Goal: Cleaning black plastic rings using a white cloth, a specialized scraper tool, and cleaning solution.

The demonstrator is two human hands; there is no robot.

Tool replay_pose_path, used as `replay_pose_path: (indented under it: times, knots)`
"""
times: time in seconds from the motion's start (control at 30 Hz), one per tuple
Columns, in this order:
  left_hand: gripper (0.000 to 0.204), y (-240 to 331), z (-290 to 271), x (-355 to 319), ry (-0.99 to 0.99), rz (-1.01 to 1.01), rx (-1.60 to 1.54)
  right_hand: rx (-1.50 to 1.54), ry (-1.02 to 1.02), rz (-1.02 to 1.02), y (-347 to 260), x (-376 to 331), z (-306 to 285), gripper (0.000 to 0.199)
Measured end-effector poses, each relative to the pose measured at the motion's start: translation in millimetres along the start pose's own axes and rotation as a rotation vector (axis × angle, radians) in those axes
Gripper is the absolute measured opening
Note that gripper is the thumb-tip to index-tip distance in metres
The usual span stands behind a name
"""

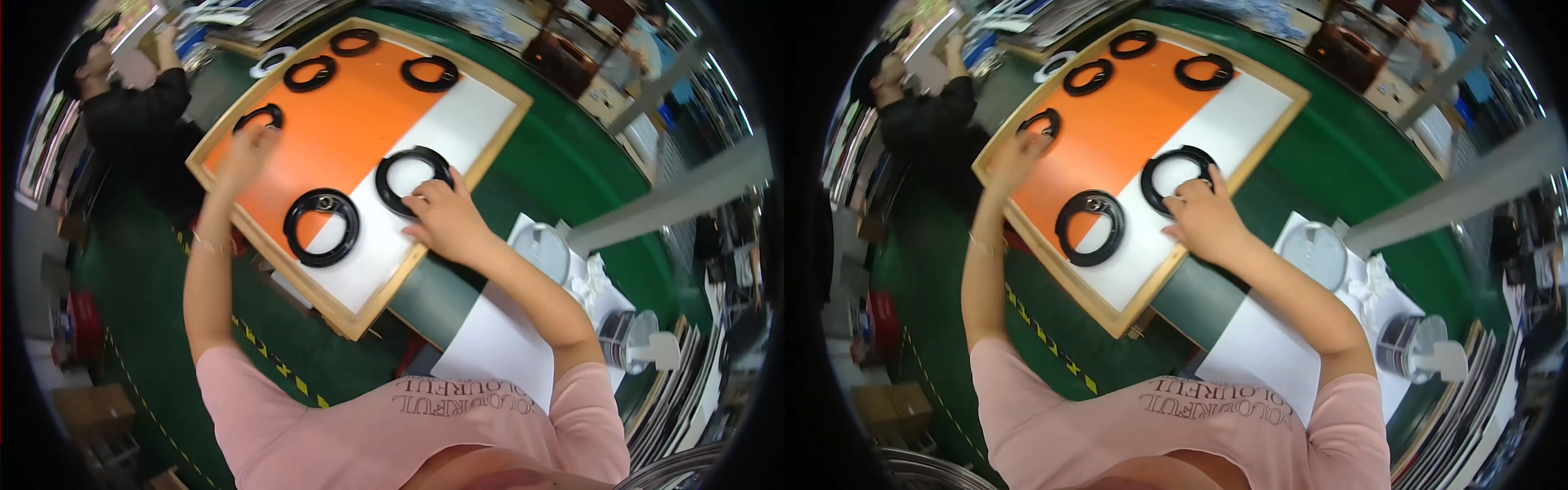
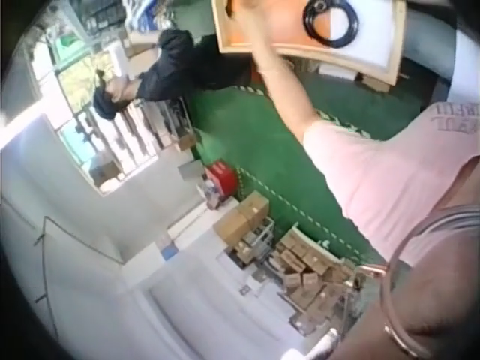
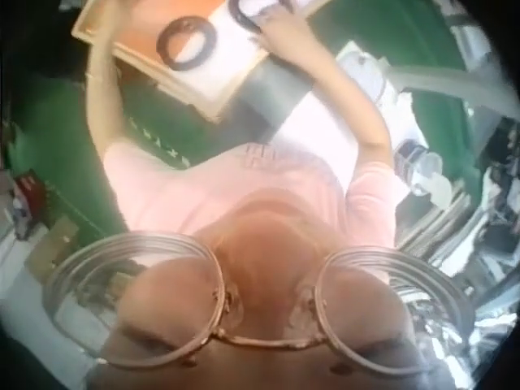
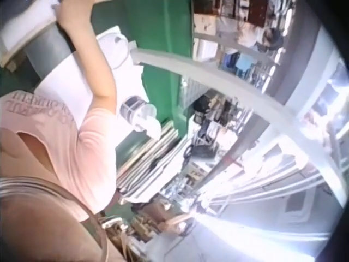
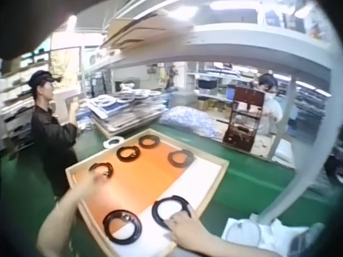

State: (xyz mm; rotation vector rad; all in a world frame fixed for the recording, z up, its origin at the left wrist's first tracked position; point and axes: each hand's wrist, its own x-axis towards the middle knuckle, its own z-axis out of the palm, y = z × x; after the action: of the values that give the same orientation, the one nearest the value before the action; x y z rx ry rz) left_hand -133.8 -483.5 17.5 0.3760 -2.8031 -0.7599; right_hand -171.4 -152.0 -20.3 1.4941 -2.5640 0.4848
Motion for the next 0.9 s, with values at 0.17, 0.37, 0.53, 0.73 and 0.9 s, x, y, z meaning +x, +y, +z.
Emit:
replay_pose_path:
  times: [0.17, 0.37, 0.53, 0.73, 0.9]
  knots:
    - [0.042, -64, 20, 88, 0.105, 0.034, 0.303, 0.056, -0.003, -0.256, -55, -88, -57, 0.029]
    - [0.038, 46, 35, 52, -0.097, -0.098, -0.356, -0.363, 0.107, 0.072, -54, -239, -156, 0.032]
    - [0.035, -54, -16, 45, -0.22, -0.652, -0.763, -0.657, 0.159, 0.66, -31, -338, -255, 0.038]
    - [0.032, -31, -36, 50, -0.07, -0.151, -0.884, -0.534, -0.08, 0.785, 6, -350, -266, 0.042]
    - [0.045, 112, -15, -101, -0.362, 0.145, -1.12, -0.402, -0.205, 0.79, 29, -324, -265, 0.035]
